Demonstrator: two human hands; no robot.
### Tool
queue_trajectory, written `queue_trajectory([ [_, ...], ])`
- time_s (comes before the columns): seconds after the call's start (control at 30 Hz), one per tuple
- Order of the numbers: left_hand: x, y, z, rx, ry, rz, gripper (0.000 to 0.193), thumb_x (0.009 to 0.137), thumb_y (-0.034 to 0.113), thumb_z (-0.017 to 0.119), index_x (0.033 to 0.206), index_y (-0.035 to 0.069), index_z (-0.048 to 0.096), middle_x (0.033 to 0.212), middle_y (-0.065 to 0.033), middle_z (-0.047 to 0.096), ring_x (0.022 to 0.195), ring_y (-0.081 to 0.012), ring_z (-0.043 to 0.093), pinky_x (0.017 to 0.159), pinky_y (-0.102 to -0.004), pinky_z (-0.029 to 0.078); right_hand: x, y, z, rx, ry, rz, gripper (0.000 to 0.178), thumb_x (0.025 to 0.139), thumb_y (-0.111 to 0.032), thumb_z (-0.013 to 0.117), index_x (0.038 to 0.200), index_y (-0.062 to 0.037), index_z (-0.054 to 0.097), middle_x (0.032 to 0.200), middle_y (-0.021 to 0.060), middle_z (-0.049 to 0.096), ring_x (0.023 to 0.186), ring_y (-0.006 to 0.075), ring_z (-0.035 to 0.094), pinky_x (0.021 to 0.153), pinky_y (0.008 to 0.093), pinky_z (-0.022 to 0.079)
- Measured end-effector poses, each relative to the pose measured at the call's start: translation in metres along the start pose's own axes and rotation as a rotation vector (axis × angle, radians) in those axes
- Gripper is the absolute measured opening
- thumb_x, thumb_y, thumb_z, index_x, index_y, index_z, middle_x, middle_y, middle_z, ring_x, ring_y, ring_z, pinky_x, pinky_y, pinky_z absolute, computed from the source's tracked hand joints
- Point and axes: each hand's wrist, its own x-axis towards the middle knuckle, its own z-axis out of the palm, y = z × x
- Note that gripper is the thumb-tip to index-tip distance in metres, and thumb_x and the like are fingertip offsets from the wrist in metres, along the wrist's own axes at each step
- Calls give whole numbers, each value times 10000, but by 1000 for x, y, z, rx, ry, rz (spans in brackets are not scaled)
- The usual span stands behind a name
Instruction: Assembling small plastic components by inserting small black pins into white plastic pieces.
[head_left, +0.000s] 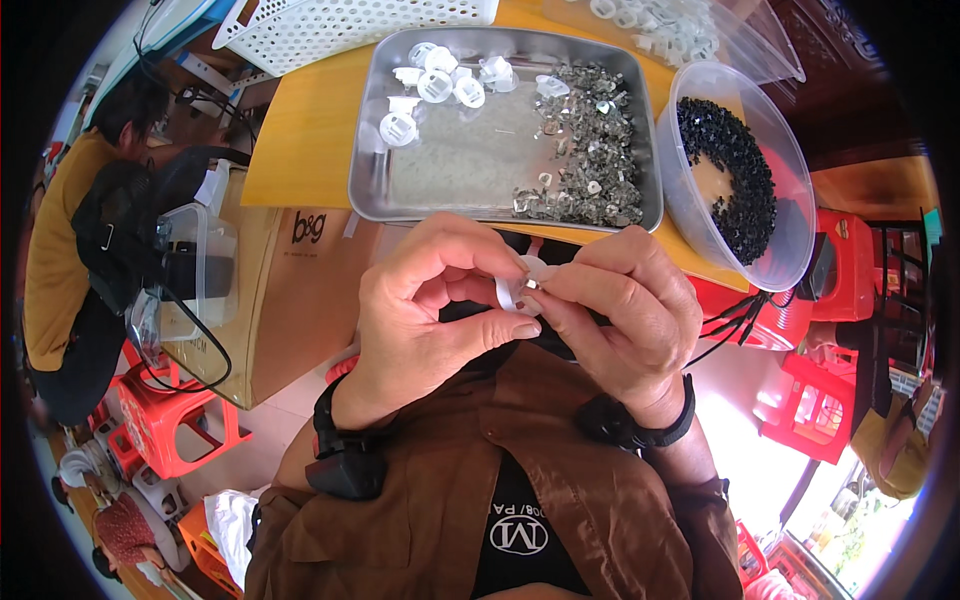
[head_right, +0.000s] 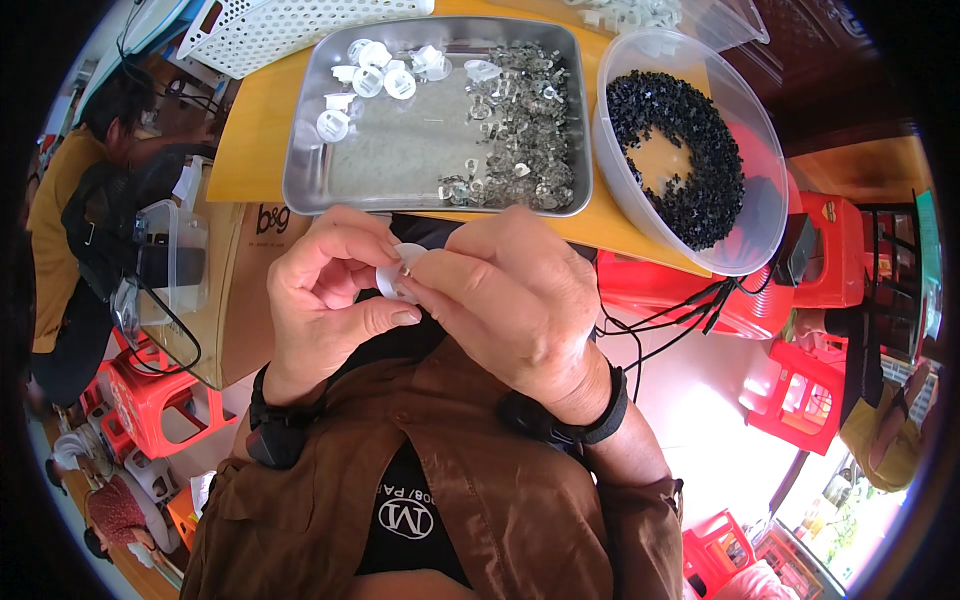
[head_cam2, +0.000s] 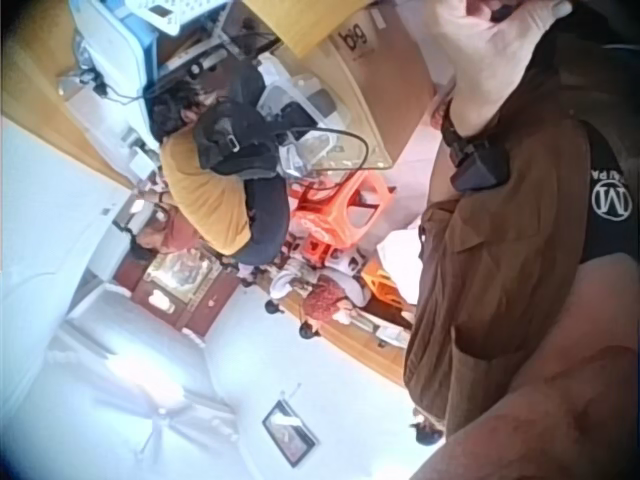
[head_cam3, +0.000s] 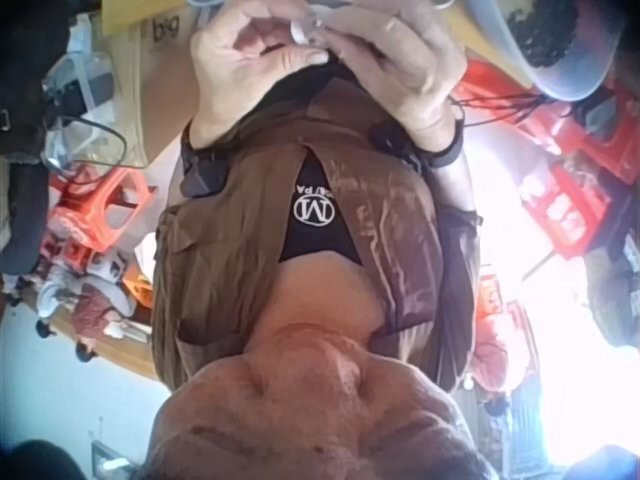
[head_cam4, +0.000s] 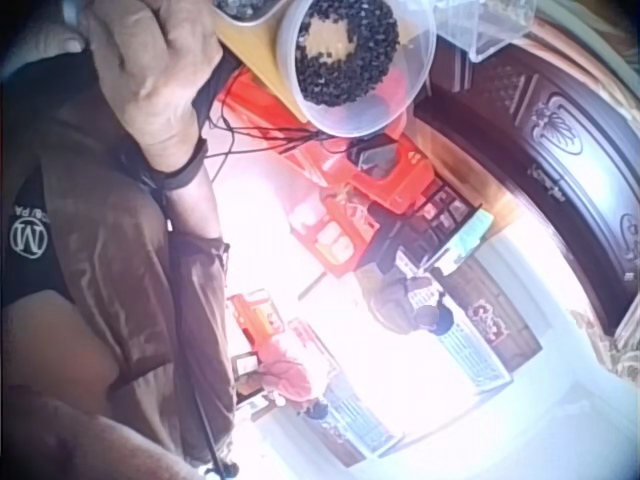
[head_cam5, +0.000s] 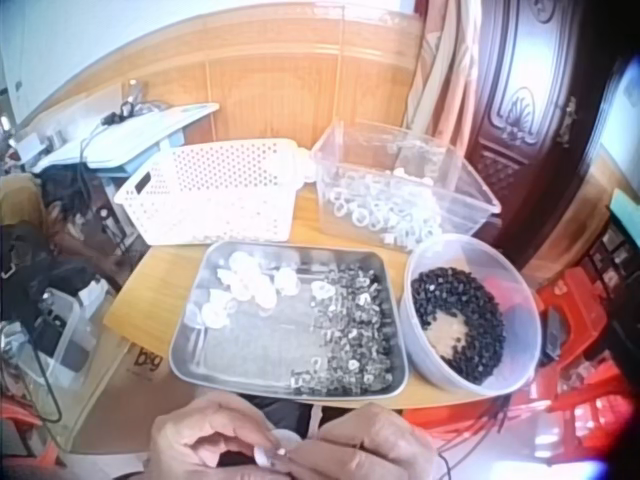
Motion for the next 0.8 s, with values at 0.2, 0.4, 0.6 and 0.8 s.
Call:
queue_trajectory([
  [0.2, -1, 2, 3, -56, 55, -74, 307, 716, -133, 686, 994, -57, 579, 1083, -113, 529, 972, -181, 594, 819, -284, 547, 1, 1, -3, -166, -23, -95, 291, 545, -44, 782, 809, -85, 668, 714, 15, 548, 596, 163, 557, 480, 276, 448],
  [0.4, -2, 2, 6, -161, 74, -133, 301, 732, -123, 677, 1005, -48, 576, 1092, -121, 549, 989, -179, 589, 824, -291, 541, -1, 1, 1, -95, 26, 22, 262, 546, -16, 775, 764, -90, 651, 700, 19, 556, 591, 176, 569, 484, 283, 459],
  [0.6, -2, 0, 2, -29, 31, -123, 375, 695, -111, 715, 1029, -40, 559, 1075, -110, 540, 989, -179, 578, 798, -295, 544, -2, -8, 3, -4, 40, 196, 229, 572, 32, 748, 738, -83, 641, 688, 39, 565, 578, 183, 570, 483, 291, 458],
  [0.8, -3, -4, 3, 22, -8, -100, 369, 684, -117, 718, 1009, -42, 559, 1081, -116, 505, 1005, -189, 561, 825, -302, 534, -4, -4, 3, 37, 18, 186, 197, 596, 46, 731, 718, -66, 623, 678, 50, 554, 551, 177, 552, 468, 279, 440],
])
